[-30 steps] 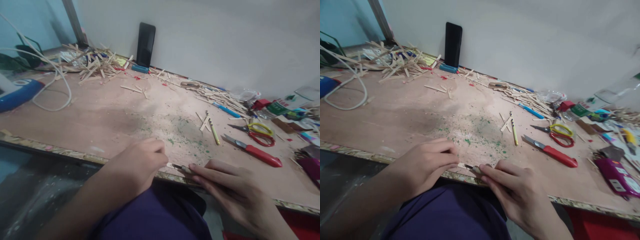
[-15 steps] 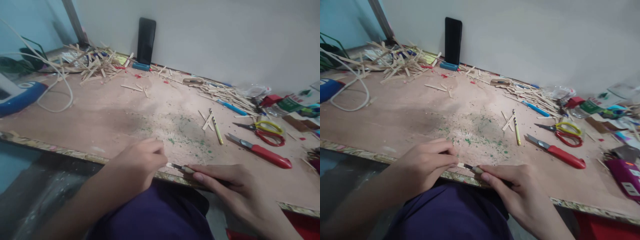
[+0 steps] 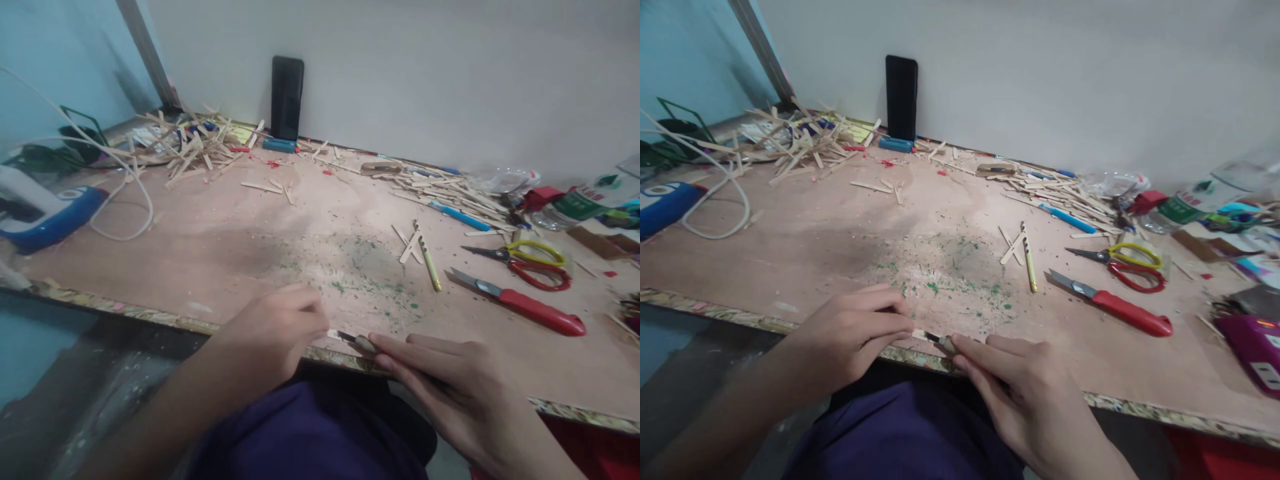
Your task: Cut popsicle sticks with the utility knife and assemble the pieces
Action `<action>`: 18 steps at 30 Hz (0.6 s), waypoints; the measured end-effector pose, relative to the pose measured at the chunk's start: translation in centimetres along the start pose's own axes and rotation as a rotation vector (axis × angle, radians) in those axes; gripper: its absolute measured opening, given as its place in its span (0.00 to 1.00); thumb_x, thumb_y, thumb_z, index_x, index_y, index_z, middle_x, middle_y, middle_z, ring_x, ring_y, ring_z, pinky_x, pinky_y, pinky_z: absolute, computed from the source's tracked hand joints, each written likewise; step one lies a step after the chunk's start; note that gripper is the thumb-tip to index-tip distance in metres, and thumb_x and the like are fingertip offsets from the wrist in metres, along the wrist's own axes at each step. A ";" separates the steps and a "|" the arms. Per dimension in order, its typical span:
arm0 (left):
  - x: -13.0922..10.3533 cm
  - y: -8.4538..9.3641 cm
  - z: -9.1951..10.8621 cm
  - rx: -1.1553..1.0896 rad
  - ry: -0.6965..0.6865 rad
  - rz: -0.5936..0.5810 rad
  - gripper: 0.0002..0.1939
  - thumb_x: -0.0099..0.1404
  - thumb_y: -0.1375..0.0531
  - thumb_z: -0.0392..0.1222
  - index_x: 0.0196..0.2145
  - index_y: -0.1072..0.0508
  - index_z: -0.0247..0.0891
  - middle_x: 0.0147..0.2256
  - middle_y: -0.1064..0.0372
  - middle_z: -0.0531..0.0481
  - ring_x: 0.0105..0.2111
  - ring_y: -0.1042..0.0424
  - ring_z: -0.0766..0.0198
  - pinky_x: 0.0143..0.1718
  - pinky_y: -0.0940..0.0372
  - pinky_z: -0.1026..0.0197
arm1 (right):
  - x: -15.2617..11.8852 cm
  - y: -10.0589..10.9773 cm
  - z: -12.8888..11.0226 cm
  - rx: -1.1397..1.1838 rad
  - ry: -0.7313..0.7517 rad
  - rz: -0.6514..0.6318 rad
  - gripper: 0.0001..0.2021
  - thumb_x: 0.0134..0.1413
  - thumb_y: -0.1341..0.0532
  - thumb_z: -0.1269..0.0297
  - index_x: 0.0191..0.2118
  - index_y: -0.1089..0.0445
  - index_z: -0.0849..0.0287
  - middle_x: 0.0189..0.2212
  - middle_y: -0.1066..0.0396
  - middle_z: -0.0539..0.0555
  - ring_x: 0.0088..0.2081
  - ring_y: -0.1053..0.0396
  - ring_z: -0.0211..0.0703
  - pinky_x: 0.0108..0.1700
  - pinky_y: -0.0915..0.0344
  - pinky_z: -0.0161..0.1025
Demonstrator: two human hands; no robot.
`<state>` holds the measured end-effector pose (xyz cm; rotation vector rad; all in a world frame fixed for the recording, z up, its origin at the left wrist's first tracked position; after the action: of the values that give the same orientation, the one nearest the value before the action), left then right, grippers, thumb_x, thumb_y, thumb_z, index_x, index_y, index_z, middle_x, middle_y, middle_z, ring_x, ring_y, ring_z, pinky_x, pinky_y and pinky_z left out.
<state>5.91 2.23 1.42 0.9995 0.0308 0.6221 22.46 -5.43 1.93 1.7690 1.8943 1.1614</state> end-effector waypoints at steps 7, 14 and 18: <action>0.1 -0.1 -0.2 -0.005 0.090 -0.040 0.17 0.71 0.48 0.24 0.35 0.23 0.36 0.36 0.29 0.50 0.37 0.32 0.63 0.37 0.40 0.61 | 0.3 -0.2 1.2 0.173 -0.210 -0.072 0.12 0.70 0.39 0.65 0.47 0.16 0.52 0.35 0.15 0.51 0.32 0.17 0.43 0.30 0.23 0.30; -0.4 0.0 -0.4 -0.006 0.129 -0.036 0.14 0.74 0.47 0.27 0.39 0.23 0.39 0.39 0.27 0.52 0.39 0.31 0.62 0.40 0.40 0.59 | 0.6 0.2 1.2 0.156 -0.226 -0.083 0.13 0.71 0.41 0.66 0.44 0.16 0.50 0.40 0.15 0.51 0.35 0.16 0.43 0.34 0.21 0.30; -0.5 0.2 0.0 0.049 0.084 -0.007 0.14 0.76 0.47 0.28 0.40 0.23 0.40 0.38 0.27 0.53 0.38 0.31 0.62 0.40 0.40 0.58 | 0.4 0.0 1.5 0.083 -0.162 -0.105 0.14 0.71 0.43 0.66 0.48 0.17 0.50 0.40 0.15 0.53 0.37 0.15 0.47 0.30 0.21 0.32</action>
<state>5.43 2.08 1.41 1.0194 0.1242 0.6600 23.36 -4.51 1.12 1.7253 1.9381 0.8874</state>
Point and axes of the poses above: each hand's wrist, its own x-axis towards the middle knuckle, its own y-axis out of the back of the hand, z = x × y, the point moved 7 cm from there along x, towards the middle knuckle
